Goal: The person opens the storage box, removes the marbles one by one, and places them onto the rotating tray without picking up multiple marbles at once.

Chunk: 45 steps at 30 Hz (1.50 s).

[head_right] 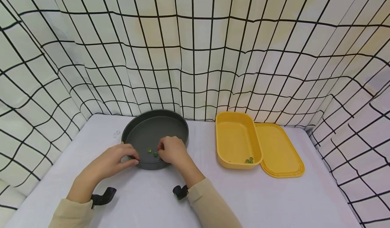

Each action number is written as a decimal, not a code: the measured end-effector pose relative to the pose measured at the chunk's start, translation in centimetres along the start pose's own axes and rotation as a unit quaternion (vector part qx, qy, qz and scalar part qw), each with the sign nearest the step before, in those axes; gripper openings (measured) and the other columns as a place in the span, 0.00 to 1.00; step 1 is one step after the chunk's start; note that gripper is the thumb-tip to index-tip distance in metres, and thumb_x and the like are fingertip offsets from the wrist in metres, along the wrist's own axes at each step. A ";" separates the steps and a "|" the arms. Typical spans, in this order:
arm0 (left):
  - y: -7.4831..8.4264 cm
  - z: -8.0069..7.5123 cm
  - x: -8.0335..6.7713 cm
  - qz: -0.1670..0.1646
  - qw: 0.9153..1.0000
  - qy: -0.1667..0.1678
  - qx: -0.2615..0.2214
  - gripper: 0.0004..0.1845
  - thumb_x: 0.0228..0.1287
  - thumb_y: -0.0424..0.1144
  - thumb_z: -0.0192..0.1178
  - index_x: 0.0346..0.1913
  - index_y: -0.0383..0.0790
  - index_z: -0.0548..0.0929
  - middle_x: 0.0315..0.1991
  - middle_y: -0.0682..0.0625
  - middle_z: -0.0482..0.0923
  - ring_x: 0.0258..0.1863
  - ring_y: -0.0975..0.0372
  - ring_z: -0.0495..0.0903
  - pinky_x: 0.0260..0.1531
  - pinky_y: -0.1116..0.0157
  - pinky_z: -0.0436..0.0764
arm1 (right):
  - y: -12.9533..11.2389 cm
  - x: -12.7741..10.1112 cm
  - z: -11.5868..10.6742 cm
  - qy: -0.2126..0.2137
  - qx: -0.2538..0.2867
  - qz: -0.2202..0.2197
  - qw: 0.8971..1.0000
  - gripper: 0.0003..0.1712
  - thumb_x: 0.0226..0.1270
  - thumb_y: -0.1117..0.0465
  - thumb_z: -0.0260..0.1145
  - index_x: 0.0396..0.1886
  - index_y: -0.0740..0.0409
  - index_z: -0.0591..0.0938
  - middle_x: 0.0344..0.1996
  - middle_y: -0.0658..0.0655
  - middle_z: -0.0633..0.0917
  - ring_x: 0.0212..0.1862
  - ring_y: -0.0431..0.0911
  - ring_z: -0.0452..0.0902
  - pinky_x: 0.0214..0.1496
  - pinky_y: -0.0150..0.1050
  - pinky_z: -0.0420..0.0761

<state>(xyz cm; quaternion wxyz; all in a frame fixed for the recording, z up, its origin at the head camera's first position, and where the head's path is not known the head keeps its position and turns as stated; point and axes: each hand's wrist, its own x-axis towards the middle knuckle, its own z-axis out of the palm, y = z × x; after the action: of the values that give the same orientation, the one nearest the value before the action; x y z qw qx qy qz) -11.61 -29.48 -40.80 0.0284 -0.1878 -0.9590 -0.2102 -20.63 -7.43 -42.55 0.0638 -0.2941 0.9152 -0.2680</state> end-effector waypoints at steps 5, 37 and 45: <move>0.0 -0.1 0.0 0.000 1.000 0.001 -0.005 0.05 0.60 0.38 0.71 0.36 0.54 0.87 0.34 0.65 0.77 0.39 0.63 0.80 0.62 0.46 0.73 | -0.5 -0.3 0.1 -0.005 -0.025 -0.009 1.000 0.03 0.62 0.62 0.69 0.33 0.47 0.86 0.24 0.42 0.81 0.28 0.38 0.73 0.30 0.31 0.73; -0.5 0.2 0.0 0.004 1.000 -0.007 -0.008 0.05 0.61 0.39 0.71 0.37 0.54 0.87 0.35 0.66 0.78 0.39 0.63 0.78 0.42 0.60 0.79 | 10.0 -10.3 -12.4 0.121 0.265 0.020 0.957 0.12 0.72 0.60 0.65 0.52 0.54 0.81 0.49 0.57 0.84 0.51 0.51 0.79 0.52 0.36 0.83; -0.4 0.0 0.0 0.002 1.000 -0.003 0.000 0.05 0.61 0.39 0.71 0.37 0.54 0.87 0.35 0.65 0.78 0.39 0.63 0.78 0.43 0.59 0.80 | 12.5 -11.2 -13.6 0.092 0.146 0.081 0.982 0.19 0.73 0.55 0.63 0.59 0.56 0.79 0.55 0.57 0.82 0.57 0.53 0.77 0.57 0.54 0.80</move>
<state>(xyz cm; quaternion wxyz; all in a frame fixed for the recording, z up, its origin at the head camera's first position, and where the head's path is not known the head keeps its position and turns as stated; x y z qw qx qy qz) -11.72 -29.79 -40.93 0.0260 -0.1907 -0.9587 -0.2093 -21.45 13.72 -38.04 0.0428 -0.1804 0.8889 -0.4189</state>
